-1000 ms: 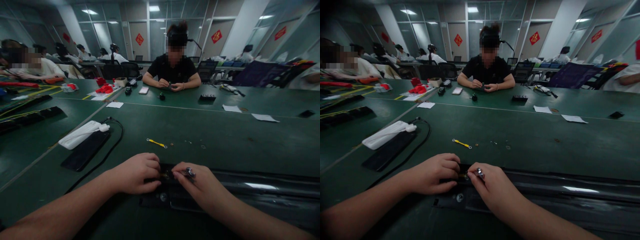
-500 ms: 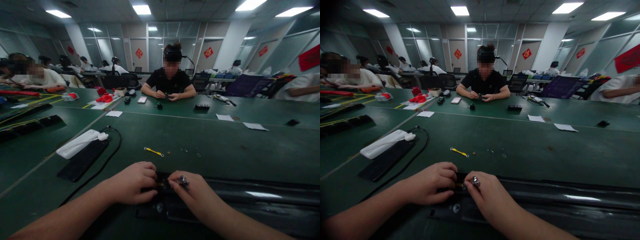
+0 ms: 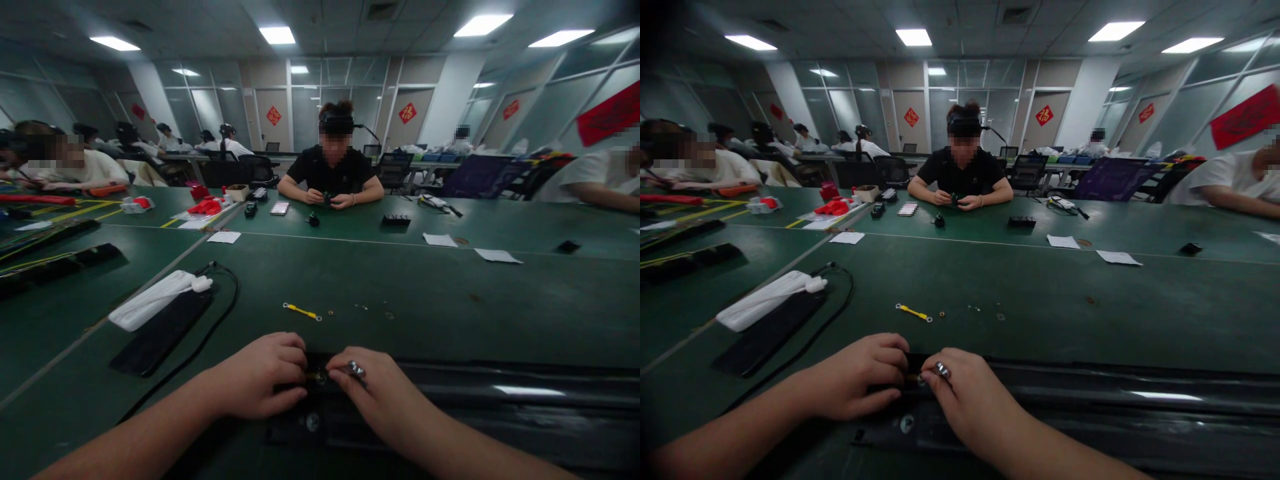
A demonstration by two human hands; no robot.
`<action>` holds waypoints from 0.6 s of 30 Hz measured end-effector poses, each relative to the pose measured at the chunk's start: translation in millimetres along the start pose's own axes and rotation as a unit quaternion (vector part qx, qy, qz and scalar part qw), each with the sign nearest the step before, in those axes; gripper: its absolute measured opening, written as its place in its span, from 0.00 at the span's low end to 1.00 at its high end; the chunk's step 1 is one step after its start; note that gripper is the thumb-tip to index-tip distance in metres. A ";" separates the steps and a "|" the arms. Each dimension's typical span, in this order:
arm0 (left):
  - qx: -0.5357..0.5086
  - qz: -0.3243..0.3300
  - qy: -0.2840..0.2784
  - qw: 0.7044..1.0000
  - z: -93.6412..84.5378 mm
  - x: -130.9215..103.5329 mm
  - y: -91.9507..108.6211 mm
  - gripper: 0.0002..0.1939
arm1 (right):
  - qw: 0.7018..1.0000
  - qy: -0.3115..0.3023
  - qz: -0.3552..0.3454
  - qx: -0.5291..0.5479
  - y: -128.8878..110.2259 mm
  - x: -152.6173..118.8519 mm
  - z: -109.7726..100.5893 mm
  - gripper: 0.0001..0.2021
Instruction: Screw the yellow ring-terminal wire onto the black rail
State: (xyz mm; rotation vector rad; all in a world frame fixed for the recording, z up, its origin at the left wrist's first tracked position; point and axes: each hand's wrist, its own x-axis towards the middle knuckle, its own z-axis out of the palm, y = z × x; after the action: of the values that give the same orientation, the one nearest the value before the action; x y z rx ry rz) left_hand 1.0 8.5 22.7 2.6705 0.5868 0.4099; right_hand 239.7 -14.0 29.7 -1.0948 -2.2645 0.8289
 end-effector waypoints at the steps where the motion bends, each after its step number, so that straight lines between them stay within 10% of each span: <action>1: 0.000 0.001 0.002 1.000 -0.3 -0.1 0.4 0.06 | 1.000 0.000 -0.002 0.003 0.1 -0.2 -0.2 0.08; 18: -0.010 0.002 -0.006 1.000 -2.0 1.4 2.4 0.07 | 1.000 -0.003 -0.004 0.026 -0.5 2.2 -3.2 0.08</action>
State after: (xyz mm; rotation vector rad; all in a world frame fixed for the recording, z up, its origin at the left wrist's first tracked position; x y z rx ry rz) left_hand 2.4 7.8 25.7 2.6547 0.5700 0.3983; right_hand 240.3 -11.4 32.6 -1.0602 -2.2381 0.8840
